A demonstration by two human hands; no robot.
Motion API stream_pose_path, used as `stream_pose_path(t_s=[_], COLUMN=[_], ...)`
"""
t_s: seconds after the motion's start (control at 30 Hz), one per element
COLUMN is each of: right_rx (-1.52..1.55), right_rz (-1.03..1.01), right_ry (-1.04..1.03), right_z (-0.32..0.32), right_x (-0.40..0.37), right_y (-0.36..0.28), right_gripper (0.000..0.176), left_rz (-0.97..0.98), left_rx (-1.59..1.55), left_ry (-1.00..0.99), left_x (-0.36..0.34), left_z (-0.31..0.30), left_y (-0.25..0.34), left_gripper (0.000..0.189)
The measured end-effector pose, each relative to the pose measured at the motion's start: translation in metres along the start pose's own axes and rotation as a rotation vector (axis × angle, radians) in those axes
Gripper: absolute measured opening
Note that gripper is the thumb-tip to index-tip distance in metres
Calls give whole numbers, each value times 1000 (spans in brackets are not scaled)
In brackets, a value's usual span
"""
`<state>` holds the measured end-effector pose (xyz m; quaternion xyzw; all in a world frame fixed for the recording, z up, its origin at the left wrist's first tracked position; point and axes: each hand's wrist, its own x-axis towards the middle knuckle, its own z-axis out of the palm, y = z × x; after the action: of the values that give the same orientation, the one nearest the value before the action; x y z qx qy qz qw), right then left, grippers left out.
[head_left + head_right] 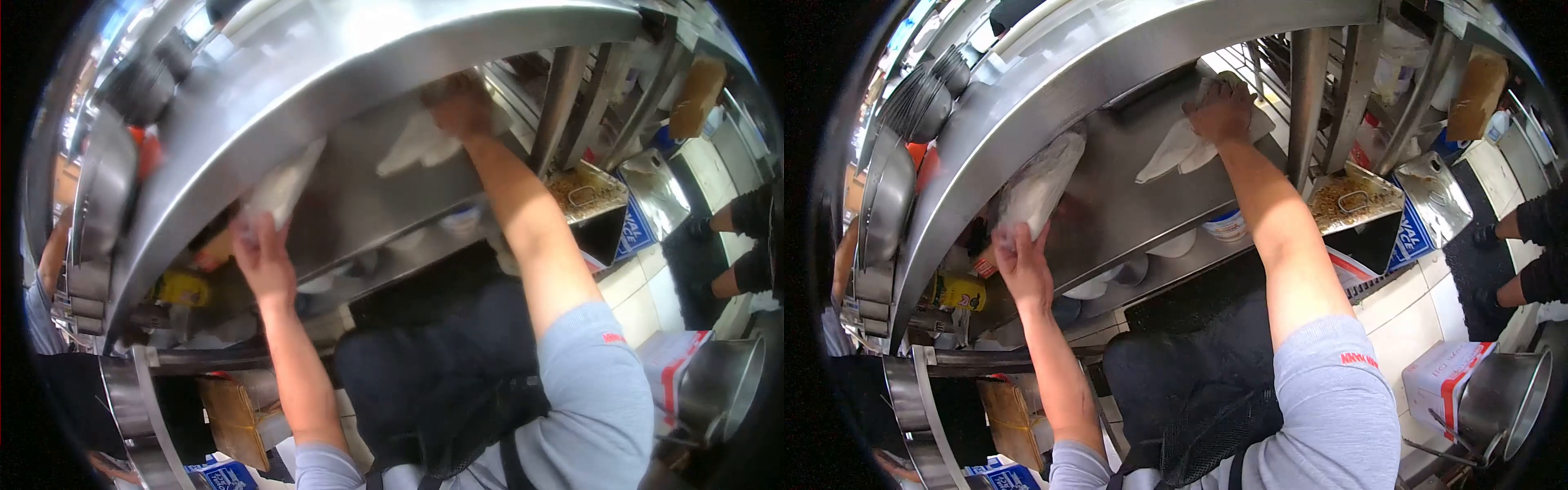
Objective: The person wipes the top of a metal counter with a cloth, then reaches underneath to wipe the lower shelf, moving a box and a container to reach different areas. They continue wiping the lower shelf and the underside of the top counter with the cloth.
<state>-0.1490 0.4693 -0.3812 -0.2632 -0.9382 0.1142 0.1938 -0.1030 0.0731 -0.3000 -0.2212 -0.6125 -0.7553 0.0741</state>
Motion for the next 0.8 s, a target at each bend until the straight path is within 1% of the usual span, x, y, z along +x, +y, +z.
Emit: stream_pose_path(t_s=[0.07,0.1,0.13,0.17,0.2,0.27,0.3,0.33,0.4,0.43,0.5,0.53,0.57,0.6,0.63,0.67,0.73,0.77,0.8], right_rx=[-19,-27,-25,-23,-29,-131,-140,-76,47,105,224,376,532,849,630,413,183,153,83], right_rz=[128,132,128,123,127,84,91,84,69,61,-83,-250,-404,-442,-539,-630,-839,-875,-899], right_ry=[32,38,109,182,188,344,353,386,459,499,489,489,482,321,355,382,121,195,102], right_z=[-14,-19,-23,-27,-28,-22,-25,-28,-30,-28,-2,6,13,6,13,21,-4,-4,-19], right_x=[-23,-38,-62,-83,-99,-126,-137,-146,-167,-177,-200,-215,-227,-226,-226,-228,-220,-211,-202], right_y=[7,10,11,11,13,16,14,9,-9,-26,-59,-91,-114,-122,-118,-113,-80,-61,-37], right_gripper=[96,96,94,91,91,84,84,79,69,63,61,60,60,60,60,60,64,72,82], left_rz=[-10,-1,7,13,19,26,47,68,283,287,350,348,277,209,205,200,36,176,315], left_rx=[9,97,186,255,323,593,627,659,740,724,682,672,759,848,783,788,553,654,751], left_ry=[-18,-35,-51,-97,-142,-247,-229,-208,-367,-370,-663,-666,-889,-1100,-1088,-1088,-868,-792,-707], left_x=[8,14,21,31,42,55,60,63,66,74,81,79,77,79,73,66,49,44,41], left_z=[17,30,42,52,64,101,120,139,166,179,197,198,198,196,190,181,155,136,112], left_y=[-11,-17,-23,-34,-43,-35,-43,-52,-63,-72,-97,-108,-121,-125,-118,-103,-70,-60,-51], left_gripper=[44,39,34,36,38,44,44,44,42,42,46,46,49,51,54,54,56,54,53])
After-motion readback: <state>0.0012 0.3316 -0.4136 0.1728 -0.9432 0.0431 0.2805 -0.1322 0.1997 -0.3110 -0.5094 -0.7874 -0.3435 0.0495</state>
